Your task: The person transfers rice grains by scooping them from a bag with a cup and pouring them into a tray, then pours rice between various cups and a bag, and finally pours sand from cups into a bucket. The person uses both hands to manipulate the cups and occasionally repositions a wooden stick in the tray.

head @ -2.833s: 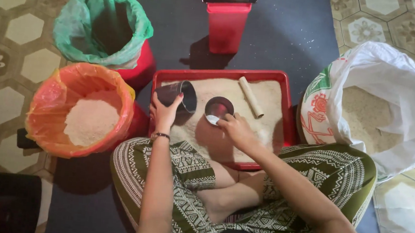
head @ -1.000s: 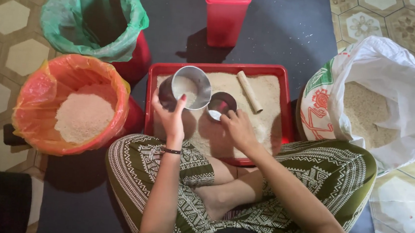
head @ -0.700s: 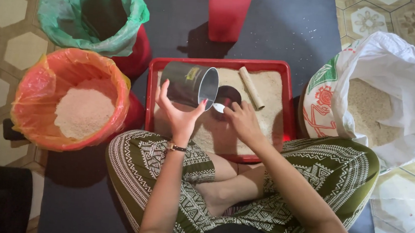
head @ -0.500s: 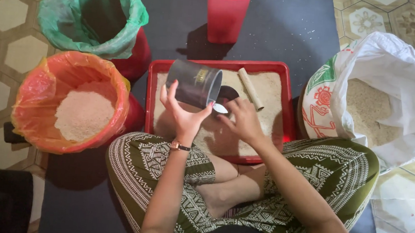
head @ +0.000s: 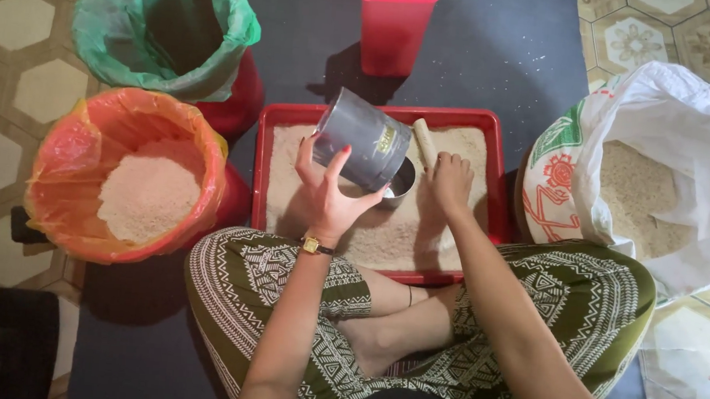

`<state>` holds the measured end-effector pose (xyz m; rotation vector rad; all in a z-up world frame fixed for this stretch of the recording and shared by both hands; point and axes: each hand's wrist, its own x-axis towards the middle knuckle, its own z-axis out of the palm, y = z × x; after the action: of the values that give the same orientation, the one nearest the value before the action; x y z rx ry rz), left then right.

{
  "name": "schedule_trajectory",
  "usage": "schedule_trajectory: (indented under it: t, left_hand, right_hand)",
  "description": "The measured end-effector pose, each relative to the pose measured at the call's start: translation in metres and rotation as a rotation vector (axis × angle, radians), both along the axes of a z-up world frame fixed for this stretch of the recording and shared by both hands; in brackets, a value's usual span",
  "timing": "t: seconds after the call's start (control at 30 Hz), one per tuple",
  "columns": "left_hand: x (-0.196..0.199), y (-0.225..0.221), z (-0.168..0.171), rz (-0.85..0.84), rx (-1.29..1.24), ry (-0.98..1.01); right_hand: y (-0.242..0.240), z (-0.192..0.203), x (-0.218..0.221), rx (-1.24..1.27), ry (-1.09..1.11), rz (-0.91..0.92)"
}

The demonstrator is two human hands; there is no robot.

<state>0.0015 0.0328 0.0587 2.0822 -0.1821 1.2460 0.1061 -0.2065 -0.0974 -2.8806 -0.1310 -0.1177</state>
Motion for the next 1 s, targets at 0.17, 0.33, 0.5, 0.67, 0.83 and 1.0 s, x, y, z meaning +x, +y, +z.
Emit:
schedule_trajectory:
  t: [0.17,0.33,0.5,0.67,0.83,1.0]
  left_hand:
    - [0.0,-0.001,0.0,-0.018,-0.011,-0.025]
    - [-0.001,0.0,0.002,0.013,-0.049,0.02]
    - [-0.006,0.004,0.008,0.106,-0.29,0.113]
    - [-0.005,0.021,-0.004,0.258,-0.566,0.205]
    - [0.01,0.038,-0.046,0.372,-0.849,0.556]
    - [0.009,0.033,-0.051,0.409,-0.718,0.868]
  right_hand:
    - [0.004,-0.007,-0.001,0.055,-0.023,-0.073]
    - [0.01,0.012,0.0,0.169,0.019,-0.096]
    - [0.027,0.09,-0.018,0.276,-0.013,0.039]
    - [0.025,0.11,-0.026,0.169,0.025,0.208]
    - [0.018,0.123,-0.044,-0.247,-0.056,0.537]
    - [-0.001,0.145,-0.08,-0.447,-0.109,0.736]
